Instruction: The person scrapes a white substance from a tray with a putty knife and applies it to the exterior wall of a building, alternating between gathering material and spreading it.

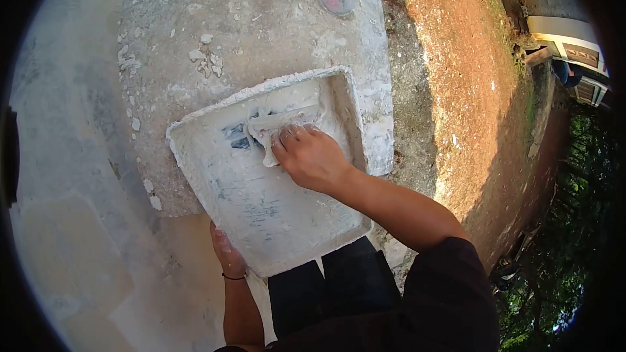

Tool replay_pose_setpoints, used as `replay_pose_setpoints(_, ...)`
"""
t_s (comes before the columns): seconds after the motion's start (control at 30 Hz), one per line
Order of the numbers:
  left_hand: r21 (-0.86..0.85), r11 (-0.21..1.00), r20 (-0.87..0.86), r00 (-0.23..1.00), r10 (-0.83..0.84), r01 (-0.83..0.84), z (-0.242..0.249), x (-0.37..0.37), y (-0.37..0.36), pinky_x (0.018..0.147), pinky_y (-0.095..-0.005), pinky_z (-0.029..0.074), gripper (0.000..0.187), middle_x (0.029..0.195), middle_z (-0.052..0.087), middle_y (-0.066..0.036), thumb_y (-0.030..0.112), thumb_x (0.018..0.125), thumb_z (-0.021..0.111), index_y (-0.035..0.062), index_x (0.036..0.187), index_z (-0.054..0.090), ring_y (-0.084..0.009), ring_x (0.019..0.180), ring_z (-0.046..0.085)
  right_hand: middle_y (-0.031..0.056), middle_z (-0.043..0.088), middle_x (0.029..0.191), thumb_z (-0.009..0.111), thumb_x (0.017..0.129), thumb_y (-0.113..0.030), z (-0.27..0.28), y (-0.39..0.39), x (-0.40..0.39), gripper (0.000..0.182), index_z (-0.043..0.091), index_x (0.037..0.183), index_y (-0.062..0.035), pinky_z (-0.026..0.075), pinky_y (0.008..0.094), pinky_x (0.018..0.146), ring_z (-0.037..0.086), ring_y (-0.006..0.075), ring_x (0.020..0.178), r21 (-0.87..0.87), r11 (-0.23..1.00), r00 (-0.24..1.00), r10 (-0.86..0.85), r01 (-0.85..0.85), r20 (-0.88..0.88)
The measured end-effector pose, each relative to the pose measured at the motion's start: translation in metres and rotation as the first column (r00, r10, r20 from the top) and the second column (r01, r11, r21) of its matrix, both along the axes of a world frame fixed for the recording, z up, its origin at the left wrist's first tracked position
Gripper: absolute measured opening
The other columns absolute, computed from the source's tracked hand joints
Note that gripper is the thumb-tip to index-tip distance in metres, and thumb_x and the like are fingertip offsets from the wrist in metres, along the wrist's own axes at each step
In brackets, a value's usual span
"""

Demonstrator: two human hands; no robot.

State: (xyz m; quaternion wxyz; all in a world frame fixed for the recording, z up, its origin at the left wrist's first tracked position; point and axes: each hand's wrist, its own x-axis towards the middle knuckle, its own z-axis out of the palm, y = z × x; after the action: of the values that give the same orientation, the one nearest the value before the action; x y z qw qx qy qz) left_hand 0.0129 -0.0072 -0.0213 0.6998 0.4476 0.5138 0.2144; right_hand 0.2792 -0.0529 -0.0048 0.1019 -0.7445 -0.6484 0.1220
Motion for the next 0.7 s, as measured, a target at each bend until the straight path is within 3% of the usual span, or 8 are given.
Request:
replay_pose_setpoints(0.17,0.134,0.987,-0.119,0.99,-0.075,0.091,0.013,0.006,0.026,0.089,-0.029,0.038,0.042,0.106,0.053,-0.012,0.032,0.096,0.04,-0.0059,0.115,0.044,-0.0167,0.097,0.049,0.012,0.061,0.092,0.051,0.075,-0.013,0.015,0.011,-0.002,0.03,0.059,0.1,0.0006,0.048,0.0359,0.078,0.058,0.0262,0.09,0.054,0.999,0.999,-0.001,0.003,-0.037)
replay_pose_setpoints(0.27,0.171,0.978,-0.168,0.981,-0.093,0.122,0.017,0.02,0.042,0.086,-0.0282,0.039,0.038,0.103,0.054,-0.011,0.029,0.096,0.041,-0.0055,0.112,0.046,-0.0156,0.094,0.05,0.0117,0.061,0.092,0.051,0.075,-0.012,0.016,0.028,0.012,0.029,0.06,0.1,-0.0005,0.048,0.0356,0.076,0.058,0.0264,0.09,0.15,0.988,0.993,-0.047,0.031,0.108)
replay_pose_setpoints(0.33,0.187,0.974,-0.178,0.98,-0.092,0.126,0.017,0.026,0.047,0.084,-0.0279,0.04,0.037,0.101,0.055,-0.011,0.028,0.096,0.041,-0.0054,0.11,0.046,-0.0153,0.092,0.051,0.0125,0.061,0.093,0.051,0.075,-0.012,0.005,0.033,0.022,0.027,0.06,0.099,-0.0011,0.048,0.0365,0.076,0.058,0.0273,0.09,-0.059,0.985,0.984,-0.157,0.162,0.081)
replay_pose_setpoints(0.5,0.227,0.953,-0.308,0.943,-0.124,0.199,0.01,0.03,0.043,0.083,-0.0286,0.041,0.039,0.1,0.056,-0.012,0.031,0.096,0.041,-0.006,0.109,0.046,-0.017,0.091,0.052,0.0148,0.061,0.097,0.051,0.074,-0.009,-0.008,0.021,0.009,0.029,0.06,0.101,-0.0011,0.048,0.0391,0.078,0.058,0.0307,0.093,0.009,0.963,0.963,-0.268,0.268,0.022)
replay_pose_setpoints(0.7,0.264,0.956,-0.164,0.983,-0.087,0.129,0.001,0.026,0.039,0.083,-0.03,0.041,0.043,0.101,0.055,-0.015,0.034,0.097,0.035,-0.0056,0.111,0.043,-0.019,0.091,0.053,0.0168,0.06,0.106,0.053,0.071,-0.005,0.003,0.013,0.009,0.037,0.059,0.107,-0.0015,0.048,0.0407,0.08,0.057,0.0344,0.096,0.086,0.933,0.935,-0.353,0.349,0.037)
